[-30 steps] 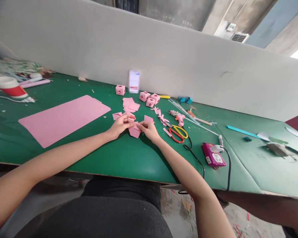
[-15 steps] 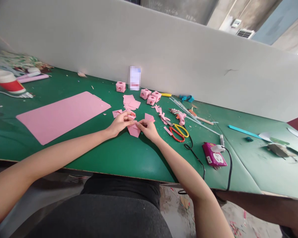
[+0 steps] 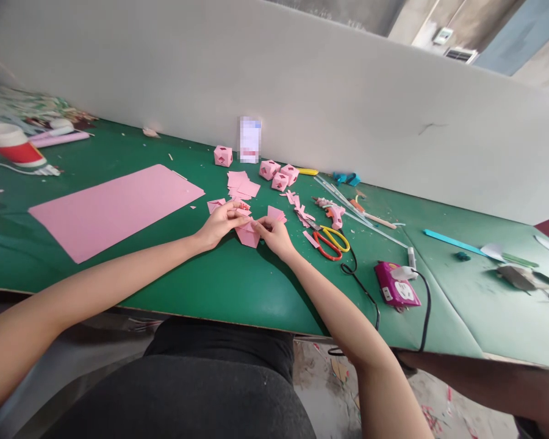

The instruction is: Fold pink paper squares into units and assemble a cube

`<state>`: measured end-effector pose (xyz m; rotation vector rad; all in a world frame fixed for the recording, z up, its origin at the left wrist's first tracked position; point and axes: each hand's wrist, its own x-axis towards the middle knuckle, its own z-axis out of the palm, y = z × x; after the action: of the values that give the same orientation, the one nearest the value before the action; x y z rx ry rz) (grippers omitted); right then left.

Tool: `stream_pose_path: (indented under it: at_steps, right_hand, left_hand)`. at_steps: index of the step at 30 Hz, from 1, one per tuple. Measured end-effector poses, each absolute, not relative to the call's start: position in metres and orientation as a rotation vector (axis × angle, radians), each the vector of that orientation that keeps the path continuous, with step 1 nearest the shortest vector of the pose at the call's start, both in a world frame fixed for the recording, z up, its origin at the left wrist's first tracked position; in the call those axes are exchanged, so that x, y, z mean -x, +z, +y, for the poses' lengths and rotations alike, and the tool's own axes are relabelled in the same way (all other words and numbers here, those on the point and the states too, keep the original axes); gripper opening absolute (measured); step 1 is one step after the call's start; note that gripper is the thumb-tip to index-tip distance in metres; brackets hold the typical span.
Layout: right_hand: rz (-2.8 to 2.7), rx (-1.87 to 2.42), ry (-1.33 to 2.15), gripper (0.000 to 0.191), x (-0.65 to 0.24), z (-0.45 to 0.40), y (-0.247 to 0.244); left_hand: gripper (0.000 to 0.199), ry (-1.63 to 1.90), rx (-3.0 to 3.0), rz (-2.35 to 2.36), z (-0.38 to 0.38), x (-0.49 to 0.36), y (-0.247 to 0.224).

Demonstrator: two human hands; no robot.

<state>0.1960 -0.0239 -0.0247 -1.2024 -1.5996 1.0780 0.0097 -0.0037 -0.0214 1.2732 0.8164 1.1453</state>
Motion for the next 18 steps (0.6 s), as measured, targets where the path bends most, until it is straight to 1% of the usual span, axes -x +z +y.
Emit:
stream_pose_path:
  at_steps: [4, 8, 18]
  right_hand:
    - [-1.643, 1.186, 1.057, 0.056, -0.1972, -0.0233, -0.0249]
    - [-1.629, 1.164, 1.111, 0.054, -0.1984, -0.0236, -0.0241]
    - [-1.566, 1.128, 1.181, 0.050, -0.1994, -0.0241, -0.0221]
  left_hand:
    - [0.060, 1.119, -1.250, 0.825, -0.0037, -0.0093, -0.0198]
    - [0.066, 1.087, -1.218, 0.824, -0.0015, -0.0085, -0.0179]
    - [0.056, 1.086, -1.204, 0.781, -0.0052, -0.0096, -0.0167]
